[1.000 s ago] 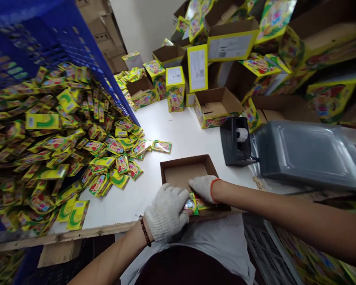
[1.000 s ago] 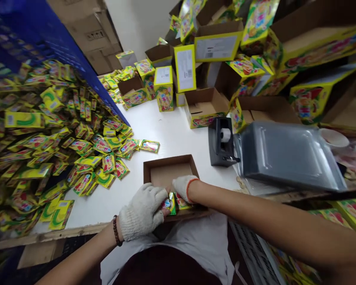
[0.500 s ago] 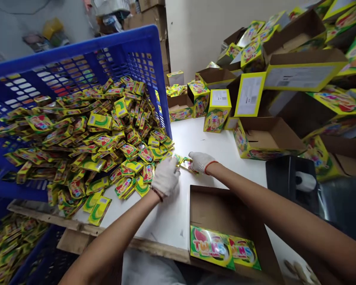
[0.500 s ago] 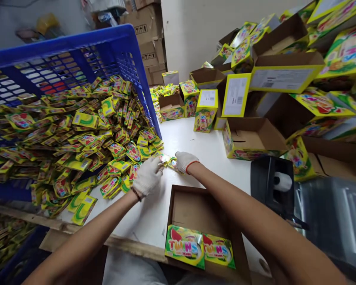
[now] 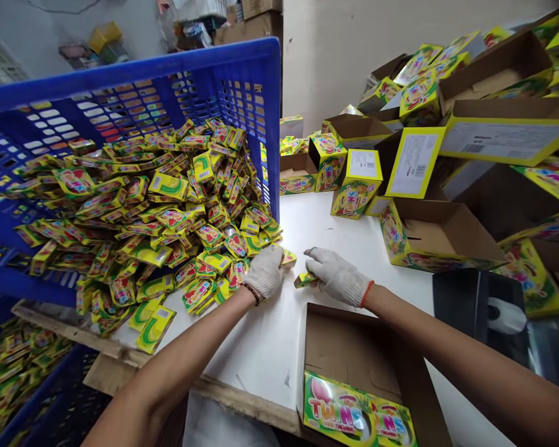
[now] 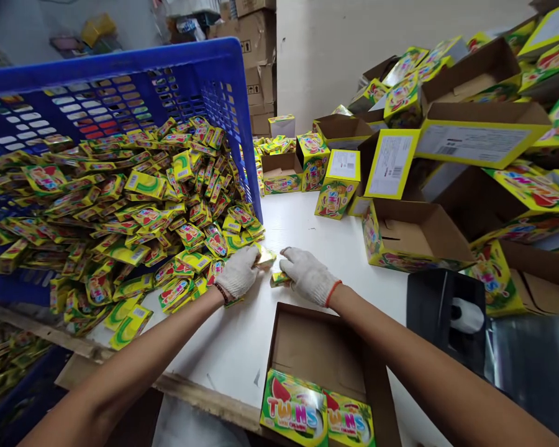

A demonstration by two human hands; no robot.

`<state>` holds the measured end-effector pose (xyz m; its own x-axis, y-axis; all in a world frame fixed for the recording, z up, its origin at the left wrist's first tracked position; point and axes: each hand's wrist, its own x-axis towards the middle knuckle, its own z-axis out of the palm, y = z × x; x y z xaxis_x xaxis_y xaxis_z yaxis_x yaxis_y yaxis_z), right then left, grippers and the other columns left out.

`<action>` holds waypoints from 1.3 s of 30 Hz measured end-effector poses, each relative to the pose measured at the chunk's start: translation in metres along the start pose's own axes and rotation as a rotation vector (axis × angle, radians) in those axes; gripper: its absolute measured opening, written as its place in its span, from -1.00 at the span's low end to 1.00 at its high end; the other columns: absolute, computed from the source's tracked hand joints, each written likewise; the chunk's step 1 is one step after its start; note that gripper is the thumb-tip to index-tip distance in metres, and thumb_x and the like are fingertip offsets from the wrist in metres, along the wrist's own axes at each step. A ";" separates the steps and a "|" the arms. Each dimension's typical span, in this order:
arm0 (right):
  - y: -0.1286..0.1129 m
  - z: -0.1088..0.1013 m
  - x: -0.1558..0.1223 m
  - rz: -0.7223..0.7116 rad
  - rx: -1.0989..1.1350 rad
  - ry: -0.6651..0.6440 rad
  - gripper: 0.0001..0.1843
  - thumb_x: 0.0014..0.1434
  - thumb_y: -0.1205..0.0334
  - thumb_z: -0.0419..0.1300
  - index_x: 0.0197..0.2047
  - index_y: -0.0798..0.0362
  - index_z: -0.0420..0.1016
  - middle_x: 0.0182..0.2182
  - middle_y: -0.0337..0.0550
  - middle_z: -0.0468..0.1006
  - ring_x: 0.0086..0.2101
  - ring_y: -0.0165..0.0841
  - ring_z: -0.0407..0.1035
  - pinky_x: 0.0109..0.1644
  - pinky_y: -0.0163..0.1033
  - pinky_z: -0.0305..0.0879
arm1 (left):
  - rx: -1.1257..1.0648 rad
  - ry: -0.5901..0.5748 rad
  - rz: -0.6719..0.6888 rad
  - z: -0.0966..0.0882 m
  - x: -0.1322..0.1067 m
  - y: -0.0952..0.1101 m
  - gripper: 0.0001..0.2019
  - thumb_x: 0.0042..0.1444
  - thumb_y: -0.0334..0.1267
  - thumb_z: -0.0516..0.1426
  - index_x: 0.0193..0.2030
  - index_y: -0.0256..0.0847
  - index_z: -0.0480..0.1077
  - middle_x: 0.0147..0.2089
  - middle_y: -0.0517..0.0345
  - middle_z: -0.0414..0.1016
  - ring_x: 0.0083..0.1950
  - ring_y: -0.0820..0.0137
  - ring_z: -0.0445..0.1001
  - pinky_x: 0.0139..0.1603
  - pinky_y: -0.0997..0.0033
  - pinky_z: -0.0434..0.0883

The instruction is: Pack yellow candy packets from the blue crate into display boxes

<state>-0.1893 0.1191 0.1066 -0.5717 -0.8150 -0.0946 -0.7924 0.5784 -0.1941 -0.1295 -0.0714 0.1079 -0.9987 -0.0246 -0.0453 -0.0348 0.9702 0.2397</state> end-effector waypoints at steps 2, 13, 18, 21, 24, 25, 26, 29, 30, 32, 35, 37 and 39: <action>0.001 0.003 -0.003 -0.200 0.030 0.113 -0.64 0.02 0.40 0.29 -0.06 0.11 0.49 0.13 0.18 0.42 0.18 -0.03 0.27 0.20 0.00 0.22 | -0.063 -0.034 0.052 0.009 0.000 0.010 -0.84 0.29 -0.25 0.08 -0.10 -0.19 0.46 -0.10 0.10 0.56 -0.09 0.34 0.49 -0.08 0.44 0.39; 0.010 0.001 -0.018 -0.056 -0.092 -0.141 -0.54 0.10 0.43 0.14 0.11 0.10 0.38 -0.01 0.06 0.54 -0.11 -0.15 0.46 -0.12 -0.17 0.25 | 0.003 -0.104 0.240 0.010 0.038 -0.013 -0.60 0.01 -0.43 0.18 0.04 -0.21 0.45 0.10 -0.12 0.48 0.21 0.05 0.36 0.29 -0.01 0.22; 0.009 0.007 -0.015 -0.122 -0.142 -0.108 -0.69 0.06 0.45 0.13 -0.10 0.11 0.47 -0.09 0.09 0.53 -0.16 -0.14 0.45 -0.12 -0.11 0.29 | -0.008 -0.205 0.239 0.005 0.060 -0.005 -0.66 0.13 -0.07 0.19 -0.04 -0.24 0.50 -0.01 -0.11 0.55 0.06 0.08 0.46 0.14 0.14 0.35; 0.012 0.014 -0.016 -0.252 -0.162 0.130 -0.67 0.04 0.49 0.12 -0.11 0.09 0.47 0.04 0.18 0.46 0.05 -0.05 0.34 0.08 0.02 0.26 | -0.081 -0.294 0.199 0.003 0.065 0.009 -0.50 0.32 0.12 -0.10 -0.09 -0.16 0.54 -0.13 0.10 0.61 -0.14 0.30 0.52 -0.11 0.40 0.40; 0.013 0.016 -0.013 -0.278 -0.147 0.180 -0.62 0.01 0.47 0.15 -0.06 0.11 0.47 0.10 0.23 0.41 0.09 -0.02 0.30 0.11 0.04 0.26 | -0.103 -0.357 0.126 0.000 0.066 0.015 -0.40 0.38 0.04 -0.22 -0.16 -0.23 0.57 -0.25 0.10 0.62 -0.25 0.36 0.52 -0.18 0.45 0.39; 0.013 0.015 -0.010 -0.261 -0.149 0.133 -0.60 0.00 0.46 0.16 -0.04 0.11 0.46 0.10 0.23 0.41 0.05 -0.03 0.33 0.06 0.02 0.28 | -0.097 -0.365 0.104 -0.002 0.066 0.014 -0.42 0.37 0.01 -0.20 -0.17 -0.26 0.58 -0.26 0.08 0.62 -0.25 0.35 0.53 -0.18 0.44 0.39; 0.011 0.014 -0.007 -0.242 -0.158 0.073 -0.57 -0.01 0.45 0.17 -0.02 0.12 0.46 0.08 0.22 0.42 0.00 -0.04 0.36 0.01 0.00 0.30 | -0.086 -0.369 0.092 -0.004 0.066 0.010 -0.47 0.36 -0.03 -0.16 -0.19 -0.27 0.58 -0.27 0.05 0.62 -0.23 0.33 0.53 -0.16 0.42 0.40; 0.004 0.006 0.004 -0.199 -0.168 -0.053 -0.53 0.02 0.42 0.17 0.04 0.13 0.44 0.03 0.18 0.47 -0.05 -0.04 0.39 -0.02 0.00 0.29 | -0.022 -0.386 0.112 -0.013 0.062 -0.006 -0.75 0.18 -0.21 0.08 -0.30 -0.22 0.58 -0.26 -0.03 0.62 -0.14 0.21 0.54 -0.06 0.31 0.39; 0.001 0.003 0.008 -0.190 -0.151 -0.063 -0.51 0.02 0.40 0.18 0.08 0.12 0.42 0.02 0.16 0.48 -0.05 -0.04 0.39 -0.01 0.00 0.28 | 0.007 -0.401 0.133 -0.016 0.059 -0.011 -0.87 0.06 -0.29 0.17 -0.37 -0.20 0.57 -0.27 -0.05 0.62 -0.11 0.15 0.53 -0.03 0.26 0.38; -0.003 -0.002 0.014 -0.157 -0.108 -0.063 -0.44 0.01 0.36 0.21 0.13 0.12 0.38 0.03 0.16 0.48 -0.02 -0.03 0.39 0.01 -0.01 0.26 | 0.058 -0.437 0.178 -0.019 0.050 -0.021 -0.89 -0.18 -0.45 0.25 -0.49 -0.16 0.53 -0.28 -0.06 0.62 -0.06 0.07 0.52 0.05 0.16 0.35; -0.003 -0.004 0.016 -0.079 -0.074 -0.117 -0.51 -0.01 0.31 0.23 0.04 0.13 0.42 0.00 0.18 0.49 -0.07 -0.04 0.41 -0.05 -0.05 0.29 | 0.096 -0.444 0.232 -0.020 0.039 -0.029 -0.78 -0.31 -0.55 0.27 -0.54 -0.12 0.48 -0.26 -0.03 0.63 0.04 0.00 0.47 0.17 0.03 0.27; 0.003 -0.002 0.012 -0.006 -0.009 -0.147 -0.62 -0.03 0.32 0.22 -0.08 0.13 0.45 -0.06 0.14 0.50 -0.14 -0.09 0.43 -0.10 -0.09 0.31 | 0.096 -0.420 0.251 -0.019 0.038 -0.032 -0.78 -0.33 -0.55 0.27 -0.55 -0.14 0.46 -0.24 -0.04 0.63 0.07 -0.02 0.46 0.22 -0.03 0.23; 0.012 0.002 0.003 0.122 0.171 -0.117 -0.62 -0.07 0.32 0.24 -0.10 0.12 0.43 -0.11 0.08 0.51 -0.19 -0.14 0.44 -0.12 -0.13 0.33 | 0.075 -0.385 0.253 -0.020 0.041 -0.034 -0.81 -0.33 -0.52 0.30 -0.56 -0.18 0.45 -0.22 -0.10 0.62 0.06 -0.05 0.47 0.21 -0.02 0.24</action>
<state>-0.2003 0.1238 0.1018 -0.6248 -0.7435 -0.2385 -0.6654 0.6668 -0.3356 -0.1705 -0.1103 0.1177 -0.8879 0.2927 -0.3548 0.2252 0.9492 0.2196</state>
